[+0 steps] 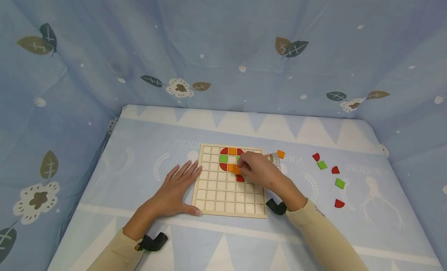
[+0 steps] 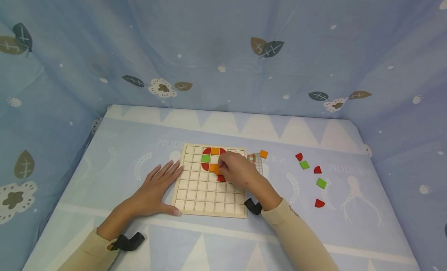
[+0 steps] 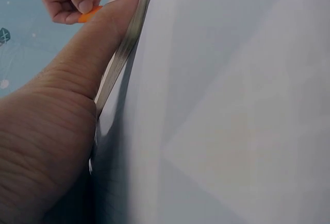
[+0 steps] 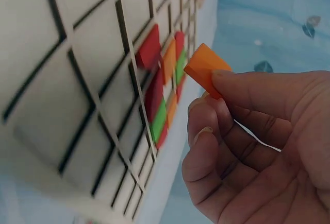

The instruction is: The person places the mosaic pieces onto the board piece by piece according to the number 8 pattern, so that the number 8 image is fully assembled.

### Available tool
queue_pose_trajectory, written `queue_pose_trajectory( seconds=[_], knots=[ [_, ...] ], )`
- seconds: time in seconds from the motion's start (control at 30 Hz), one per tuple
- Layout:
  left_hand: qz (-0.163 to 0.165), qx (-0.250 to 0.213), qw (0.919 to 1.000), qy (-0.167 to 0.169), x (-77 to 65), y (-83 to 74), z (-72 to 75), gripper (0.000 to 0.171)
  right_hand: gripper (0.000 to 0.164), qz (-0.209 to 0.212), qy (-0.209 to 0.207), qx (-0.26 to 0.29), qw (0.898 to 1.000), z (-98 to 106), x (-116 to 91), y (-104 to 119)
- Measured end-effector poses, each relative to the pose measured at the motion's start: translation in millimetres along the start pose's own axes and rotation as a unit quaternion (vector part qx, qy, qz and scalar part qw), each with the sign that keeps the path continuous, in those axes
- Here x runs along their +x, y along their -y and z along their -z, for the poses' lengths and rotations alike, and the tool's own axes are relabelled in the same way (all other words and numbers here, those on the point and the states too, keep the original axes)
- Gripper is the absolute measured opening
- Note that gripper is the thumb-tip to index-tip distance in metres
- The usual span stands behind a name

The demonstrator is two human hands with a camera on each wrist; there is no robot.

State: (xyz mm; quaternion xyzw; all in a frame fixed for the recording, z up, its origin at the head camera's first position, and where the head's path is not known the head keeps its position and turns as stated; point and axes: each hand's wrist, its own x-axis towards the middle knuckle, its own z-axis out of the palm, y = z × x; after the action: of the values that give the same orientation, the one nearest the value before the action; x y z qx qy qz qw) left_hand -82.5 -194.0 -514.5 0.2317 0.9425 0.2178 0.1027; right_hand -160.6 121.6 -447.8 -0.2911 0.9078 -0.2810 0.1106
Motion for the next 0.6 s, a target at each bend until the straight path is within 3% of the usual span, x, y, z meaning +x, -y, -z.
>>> queue_pose_trajectory(
  seconds=[0.2,0.6],
  knots=[
    [-0.002,-0.001,1.0,0.001,-0.1,0.5,-0.3,0.138,0.005,0.025,0.029,-0.009,0.999,-13,10,2],
    [-0.006,0.002,1.0,0.0,-0.2,2.6,0.1,0.139,0.006,0.023,0.053,-0.019,0.998,-19,14,4]
  ],
)
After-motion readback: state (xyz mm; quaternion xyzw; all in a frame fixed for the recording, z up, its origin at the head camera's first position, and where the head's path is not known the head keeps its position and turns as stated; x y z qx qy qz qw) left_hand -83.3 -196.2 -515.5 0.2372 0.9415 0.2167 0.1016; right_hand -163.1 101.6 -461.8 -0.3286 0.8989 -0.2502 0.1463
